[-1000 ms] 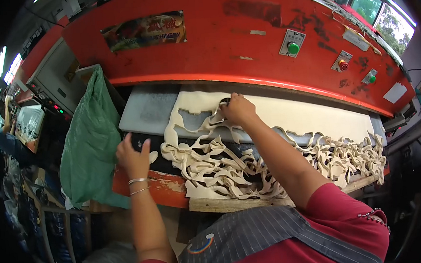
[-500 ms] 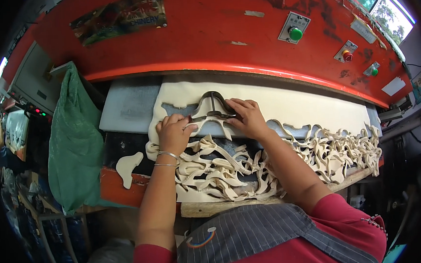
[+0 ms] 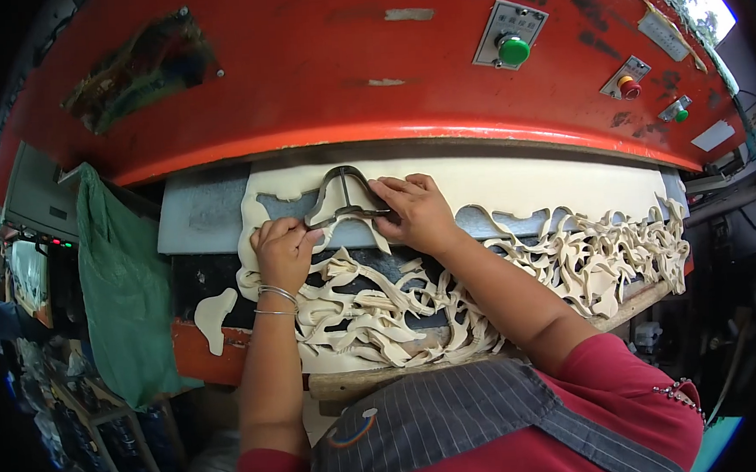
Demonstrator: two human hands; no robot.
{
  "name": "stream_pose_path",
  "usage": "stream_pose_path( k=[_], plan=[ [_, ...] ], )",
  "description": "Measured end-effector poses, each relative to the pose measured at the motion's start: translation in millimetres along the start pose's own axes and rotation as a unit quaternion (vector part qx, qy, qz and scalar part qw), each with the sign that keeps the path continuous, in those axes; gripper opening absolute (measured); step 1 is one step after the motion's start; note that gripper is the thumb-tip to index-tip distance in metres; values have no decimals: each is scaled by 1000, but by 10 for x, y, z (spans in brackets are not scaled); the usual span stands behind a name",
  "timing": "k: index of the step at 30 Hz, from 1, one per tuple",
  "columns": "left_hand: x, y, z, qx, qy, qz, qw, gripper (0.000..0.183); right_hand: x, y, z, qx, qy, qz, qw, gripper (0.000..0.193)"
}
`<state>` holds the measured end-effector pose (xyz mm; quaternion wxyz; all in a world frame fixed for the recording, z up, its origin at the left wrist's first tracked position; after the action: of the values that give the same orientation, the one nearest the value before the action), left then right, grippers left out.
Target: Operating a die-cutting machine to cut multiple shoe components from a sheet of material.
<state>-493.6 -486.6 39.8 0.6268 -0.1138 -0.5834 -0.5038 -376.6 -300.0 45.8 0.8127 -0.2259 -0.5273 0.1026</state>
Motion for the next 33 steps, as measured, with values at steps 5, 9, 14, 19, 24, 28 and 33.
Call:
stream_pose_path(
  k=[5,9,14,19,24,28,33],
  plan=[
    [0,84,22,-38,13,45,998,22,-30,2,-19,5,0,6,1000,49],
    [-50,87,112,10,-75,69,995,23,-27,58,-3,-18,-7,-2,1000,47],
    [-13,82,188,33,-179,121,976,23,-25,120,-144,-172,-248,-23,953,48],
    [214,363,245,124,-96,129,979,23,1168,289,-628,-209,-120,221,945,62],
    [-256,1867,830,-52,-147,-305,939,25,3186,1550,-843,-185,379,-44,906,41],
    [-47,2741,1610,-173,-100,-325,924,24,4406,2582,-1035,-251,501,-349,751,66],
    [-36,2764,1708,-147,-134,-187,962,32,4543,3047,-1172,-293,475,-302,773,65]
  ],
)
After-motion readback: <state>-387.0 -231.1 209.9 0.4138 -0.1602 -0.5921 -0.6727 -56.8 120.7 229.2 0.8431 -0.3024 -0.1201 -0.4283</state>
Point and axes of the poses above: each hand's wrist, its own z-axis towards the middle knuckle, its own x-axis out of the back of the hand, y = z × x, the point moved 6 cm from there along z, towards the middle knuckle, and after that the axes turned 2 degrees about -x, right-handed, at the moved point
